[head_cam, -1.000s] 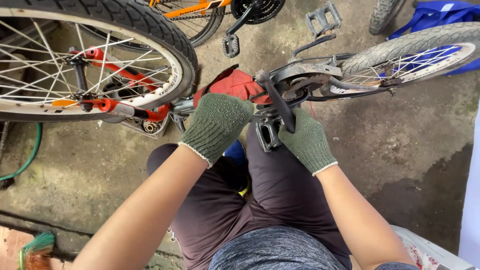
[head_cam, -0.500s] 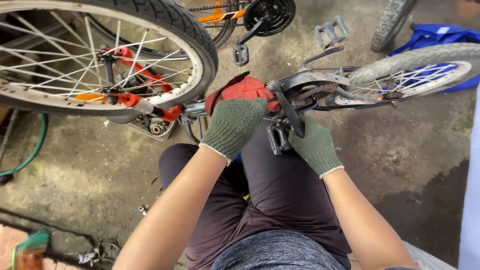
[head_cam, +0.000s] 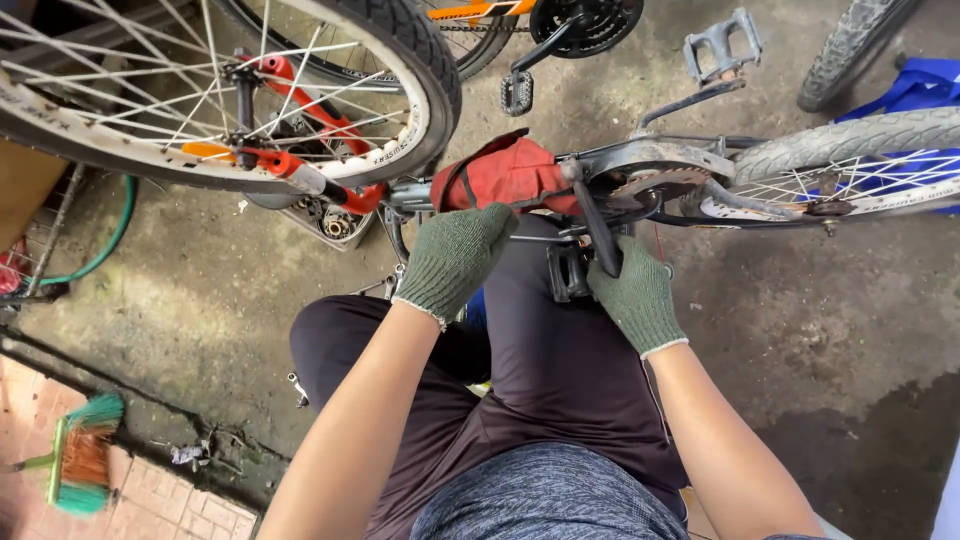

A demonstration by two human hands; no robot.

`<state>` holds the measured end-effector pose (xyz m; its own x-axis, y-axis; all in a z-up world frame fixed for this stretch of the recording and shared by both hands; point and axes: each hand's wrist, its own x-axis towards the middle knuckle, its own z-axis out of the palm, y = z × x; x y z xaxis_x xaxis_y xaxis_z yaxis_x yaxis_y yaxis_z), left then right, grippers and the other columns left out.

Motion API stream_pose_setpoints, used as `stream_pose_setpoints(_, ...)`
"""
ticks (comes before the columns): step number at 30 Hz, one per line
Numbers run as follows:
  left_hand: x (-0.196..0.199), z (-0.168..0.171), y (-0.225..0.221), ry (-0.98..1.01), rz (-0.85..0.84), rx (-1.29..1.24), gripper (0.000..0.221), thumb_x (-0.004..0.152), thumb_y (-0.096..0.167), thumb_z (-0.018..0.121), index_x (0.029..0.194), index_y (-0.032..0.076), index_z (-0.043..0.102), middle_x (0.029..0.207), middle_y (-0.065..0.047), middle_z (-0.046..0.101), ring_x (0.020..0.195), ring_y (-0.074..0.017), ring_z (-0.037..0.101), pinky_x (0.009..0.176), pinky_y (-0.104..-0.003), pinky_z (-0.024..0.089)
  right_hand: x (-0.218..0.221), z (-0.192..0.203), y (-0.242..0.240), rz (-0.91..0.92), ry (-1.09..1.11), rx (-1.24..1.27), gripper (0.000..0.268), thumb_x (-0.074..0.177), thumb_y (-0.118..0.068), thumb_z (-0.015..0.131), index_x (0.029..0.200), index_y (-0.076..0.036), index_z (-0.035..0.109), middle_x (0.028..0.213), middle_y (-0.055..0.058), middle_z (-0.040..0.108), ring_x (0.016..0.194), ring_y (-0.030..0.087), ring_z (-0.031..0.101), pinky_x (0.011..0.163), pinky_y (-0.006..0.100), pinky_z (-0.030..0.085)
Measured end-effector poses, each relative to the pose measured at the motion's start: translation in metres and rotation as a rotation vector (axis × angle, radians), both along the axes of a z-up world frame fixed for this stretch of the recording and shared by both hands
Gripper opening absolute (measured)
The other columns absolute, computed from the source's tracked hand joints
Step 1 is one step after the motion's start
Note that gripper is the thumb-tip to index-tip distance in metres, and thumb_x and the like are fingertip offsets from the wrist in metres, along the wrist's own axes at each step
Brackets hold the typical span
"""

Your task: Using a hammer and a metal punch to loosen or remove parts from a bicycle crank assembly.

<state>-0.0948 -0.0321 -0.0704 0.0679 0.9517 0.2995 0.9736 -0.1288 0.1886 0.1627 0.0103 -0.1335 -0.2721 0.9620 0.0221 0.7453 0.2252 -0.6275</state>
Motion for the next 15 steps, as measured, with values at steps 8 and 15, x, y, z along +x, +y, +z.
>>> stream_pose_setpoints(8,0.015,0.08,0.022,0.022,-0.215,0.095,0.013,0.094,0.026,0.066,0.102,0.017,0.07,0.082,-0.006,0.075,0.066,-0.0305,0.07,0.056,-0.042,0.053,-0.023,0.025,-0.003,-0.295,0.146,-0.282,0.039,0.075,-0.045,0.078,0.104,-0.02,0.067,0.081,0.005,0.072,0.086,0.026,0.074,0.073,0.041,0.058)
stream_pose_setpoints(15,0.01,0.076,0.029,0.114,-0.279,0.21,0.012,0.104,0.023,0.058,0.107,0.012,0.06,0.059,-0.007,0.051,0.056,-0.0381,0.058,0.043,-0.049,0.048,-0.009,0.047,-0.001,-0.282,0.114,-0.325,0.056,0.078,-0.042,0.078,0.127,-0.016,0.068,0.103,0.014,0.075,0.101,0.035,0.073,0.085,0.047,0.06)
